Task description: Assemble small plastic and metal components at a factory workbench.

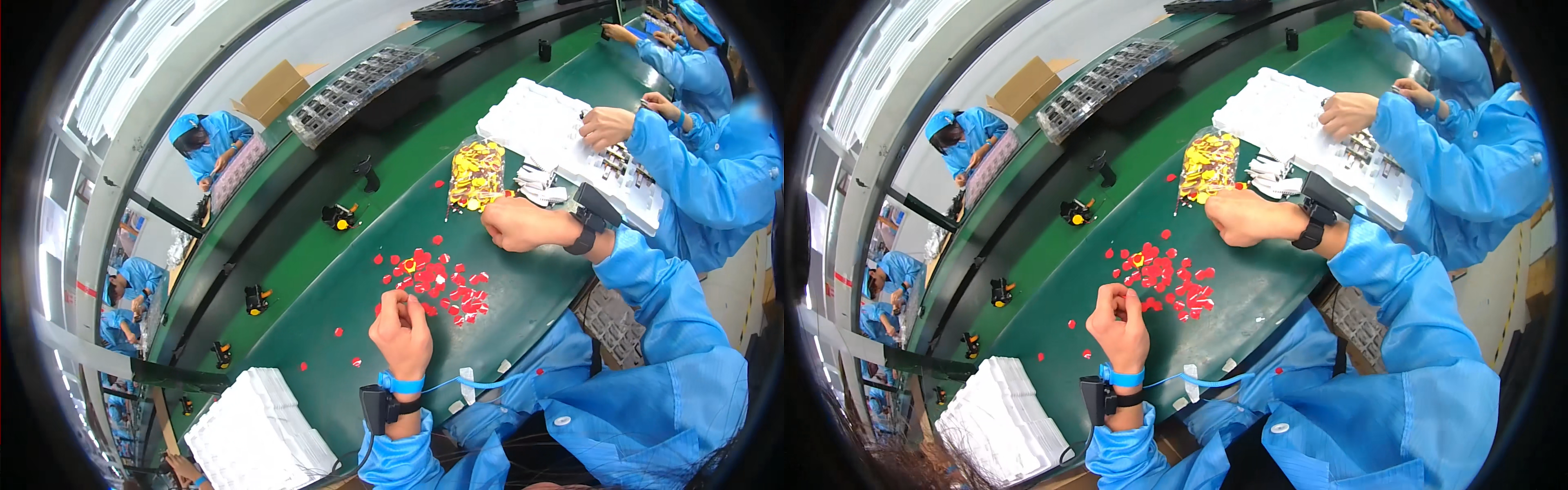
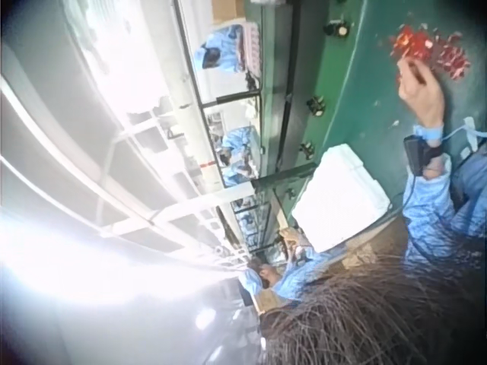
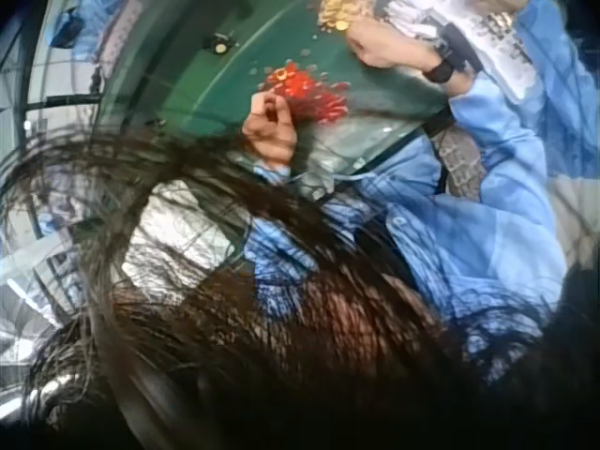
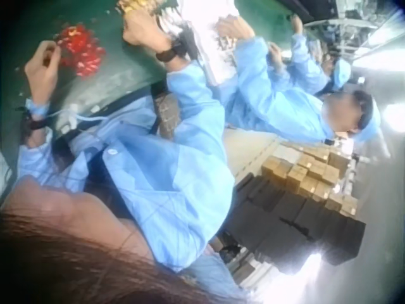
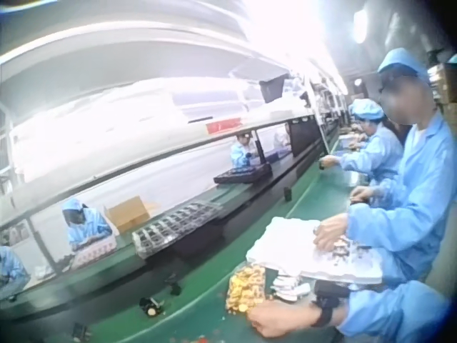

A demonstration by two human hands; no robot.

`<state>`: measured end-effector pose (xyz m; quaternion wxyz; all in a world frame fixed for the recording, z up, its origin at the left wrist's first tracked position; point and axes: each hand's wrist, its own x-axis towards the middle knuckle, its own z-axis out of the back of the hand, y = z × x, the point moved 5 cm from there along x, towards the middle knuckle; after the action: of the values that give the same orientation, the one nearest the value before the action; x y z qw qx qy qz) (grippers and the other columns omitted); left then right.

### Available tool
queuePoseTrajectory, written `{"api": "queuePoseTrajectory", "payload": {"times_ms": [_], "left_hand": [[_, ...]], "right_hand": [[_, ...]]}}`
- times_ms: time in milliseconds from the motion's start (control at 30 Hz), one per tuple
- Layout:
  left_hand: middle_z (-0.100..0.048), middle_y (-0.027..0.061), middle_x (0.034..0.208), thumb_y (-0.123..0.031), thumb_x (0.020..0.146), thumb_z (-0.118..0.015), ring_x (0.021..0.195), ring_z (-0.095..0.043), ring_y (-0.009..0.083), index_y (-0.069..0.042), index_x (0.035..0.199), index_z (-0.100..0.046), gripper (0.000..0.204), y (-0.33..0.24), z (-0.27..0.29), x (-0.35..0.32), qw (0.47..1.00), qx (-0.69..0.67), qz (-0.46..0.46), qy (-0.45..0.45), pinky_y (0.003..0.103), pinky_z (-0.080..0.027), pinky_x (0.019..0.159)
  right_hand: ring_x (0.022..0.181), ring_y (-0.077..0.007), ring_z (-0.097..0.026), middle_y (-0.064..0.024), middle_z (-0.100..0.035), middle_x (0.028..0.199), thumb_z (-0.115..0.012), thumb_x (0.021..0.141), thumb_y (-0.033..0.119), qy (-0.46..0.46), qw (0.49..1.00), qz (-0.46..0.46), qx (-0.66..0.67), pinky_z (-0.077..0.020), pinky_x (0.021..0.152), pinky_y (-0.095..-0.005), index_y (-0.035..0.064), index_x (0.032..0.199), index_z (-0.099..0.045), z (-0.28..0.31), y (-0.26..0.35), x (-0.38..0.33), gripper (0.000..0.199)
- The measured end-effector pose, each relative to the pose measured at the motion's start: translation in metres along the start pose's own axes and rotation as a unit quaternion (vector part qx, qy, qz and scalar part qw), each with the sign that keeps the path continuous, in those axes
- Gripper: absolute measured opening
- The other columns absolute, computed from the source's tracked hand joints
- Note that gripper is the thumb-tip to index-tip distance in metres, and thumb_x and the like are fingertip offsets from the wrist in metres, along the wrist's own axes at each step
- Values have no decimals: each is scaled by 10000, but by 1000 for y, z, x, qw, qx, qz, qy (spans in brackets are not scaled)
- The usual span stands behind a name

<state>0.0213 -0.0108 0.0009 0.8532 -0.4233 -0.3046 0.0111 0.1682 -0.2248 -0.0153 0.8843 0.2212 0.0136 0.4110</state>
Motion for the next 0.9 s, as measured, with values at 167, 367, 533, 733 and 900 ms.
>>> {"api": "queuePoseTrajectory", "payload": {"times_ms": [167,367,533,733,900], "left_hand": [[-522,27,547,-29,883,-633,474,-487,79,-10,829,-581,77,4,0,0,1000,6,1,5,250,-372,469],[-492,20,536,-32,883,-645,458,-456,83,-21,823,-576,93,2,2,0,1000,12,-19,-5,260,-348,450],[-488,21,538,-36,880,-654,458,-451,77,-21,833,-580,89,0,2,0,999,-7,-32,-1,265,-341,443],[-522,-1,554,-79,945,-597,473,-474,62,-14,836,-600,127,18,-1,2,974,-183,115,75,227,-325,431],[-553,11,584,-181,992,-553,485,-483,53,-25,862,-610,211,25,-15,4,900,-333,230,161,213,-325,427]], "right_hand": [[766,-414,-657,-243,-638,740,-653,747,119,-34,990,-63,-120,-515,652,-502,-51,715,-613,7,7,3,178],[811,-406,-655,-218,-644,811,-628,736,62,33,994,-52,-90,-505,687,-500,-41,745,-608,2,6,6,105],[804,-392,-642,-199,-622,712,-629,724,73,107,991,-70,-43,-501,712,-466,-12,736,-601,-3,14,22,91],[634,-345,-609,-151,-589,642,-644,721,54,8,990,102,99,-455,568,-426,16,709,-542,4,85,35,110],[553,-184,-585,-82,-578,621,-717,739,12,-11,927,221,303,-421,509,-322,7,724,-556,-13,109,34,162]]}}
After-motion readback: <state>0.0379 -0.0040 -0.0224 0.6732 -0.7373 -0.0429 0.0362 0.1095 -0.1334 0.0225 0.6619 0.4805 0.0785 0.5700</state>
